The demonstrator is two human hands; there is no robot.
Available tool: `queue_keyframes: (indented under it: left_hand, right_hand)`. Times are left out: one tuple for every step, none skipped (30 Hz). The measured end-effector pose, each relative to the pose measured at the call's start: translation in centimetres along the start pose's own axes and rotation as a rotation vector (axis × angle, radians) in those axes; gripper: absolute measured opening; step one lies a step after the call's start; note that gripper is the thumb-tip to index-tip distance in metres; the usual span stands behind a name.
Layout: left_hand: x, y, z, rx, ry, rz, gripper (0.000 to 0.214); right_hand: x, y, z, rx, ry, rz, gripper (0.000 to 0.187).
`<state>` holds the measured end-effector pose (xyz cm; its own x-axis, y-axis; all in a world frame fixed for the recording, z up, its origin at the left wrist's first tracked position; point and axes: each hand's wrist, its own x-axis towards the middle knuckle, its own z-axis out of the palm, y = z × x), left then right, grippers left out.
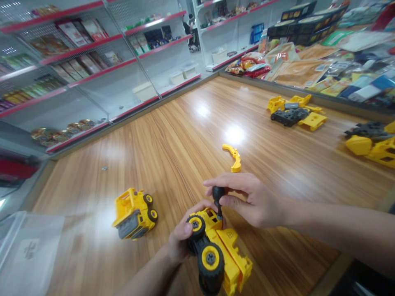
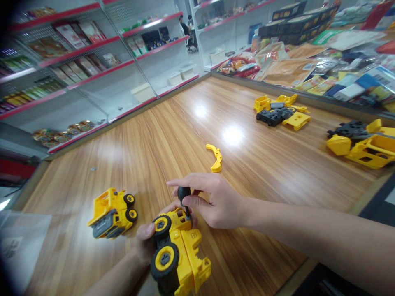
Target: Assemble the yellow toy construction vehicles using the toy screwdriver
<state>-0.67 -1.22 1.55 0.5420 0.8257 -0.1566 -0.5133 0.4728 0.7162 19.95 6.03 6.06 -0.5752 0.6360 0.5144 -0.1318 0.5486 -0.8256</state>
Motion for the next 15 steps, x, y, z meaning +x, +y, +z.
queue_keyframes:
  left_hand:
    - [0.0,0.0,0.0,0.011,0.003,0.005,0.057]
    - [0.0,0.0,0.0,0.023,0.002,0.009,0.058]
    - [0.0,0.0,0.0,0.037,-0.003,0.012,0.058]
    - [0.0,-0.1,0.0,0.052,-0.009,0.018,0.059]
    - [0.0,-0.1,-0.1,0.068,-0.016,0.024,0.059]
    - [0.0,-0.2,-0.2,0.086,-0.023,0.033,0.059]
    - [0.0,-0.3,-0.3,0.108,-0.031,0.045,0.060]
    - [-0.1,-0.5,-0.4,0.139,-0.036,0.060,0.061]
    - [-0.2,-0.6,-0.6,0.179,-0.041,0.076,0.062]
    - [-0.3,-0.7,-0.7,0.224,-0.046,0.091,0.064]
    - [-0.4,-0.9,-0.9,0.271,-0.050,0.104,0.066]
    - [-0.6,-1.0,-1.0,0.317,-0.051,0.118,0.067]
    - [-0.7,-1.1,-1.2,0.355,-0.050,0.132,0.069]
    - [-0.8,-1.1,-1.3,0.386,-0.046,0.144,0.070]
    - [-0.8,-1.2,-1.3,0.410,-0.040,0.152,0.071]
  right_hand:
    - [0.0,0.0,0.0,0.010,0.003,0.014,0.034]
    - [0.1,0.0,0.0,0.011,0.011,0.026,0.029]
    - [0.1,-0.1,0.0,0.004,0.021,0.035,0.024]
    - [0.1,-0.1,0.0,-0.003,0.031,0.039,0.020]
    - [0.1,-0.1,0.0,-0.011,0.036,0.044,0.018]
    - [0.1,0.0,0.0,-0.018,0.039,0.050,0.018]
    - [0.1,0.0,0.0,-0.029,0.043,0.060,0.018]
    - [0.0,0.0,0.0,-0.045,0.052,0.074,0.019]
    - [0.0,0.1,0.0,-0.065,0.063,0.094,0.020]
    - [0.0,0.1,0.0,-0.086,0.074,0.116,0.022]
    - [0.0,0.2,0.0,-0.105,0.085,0.136,0.023]
    - [0.0,0.3,0.0,-0.118,0.094,0.148,0.024]
    - [0.0,0.3,0.0,-0.123,0.096,0.148,0.025]
    - [0.0,0.3,-0.1,-0.120,0.091,0.133,0.025]
    - [0.0,0.3,-0.1,-0.116,0.082,0.105,0.025]
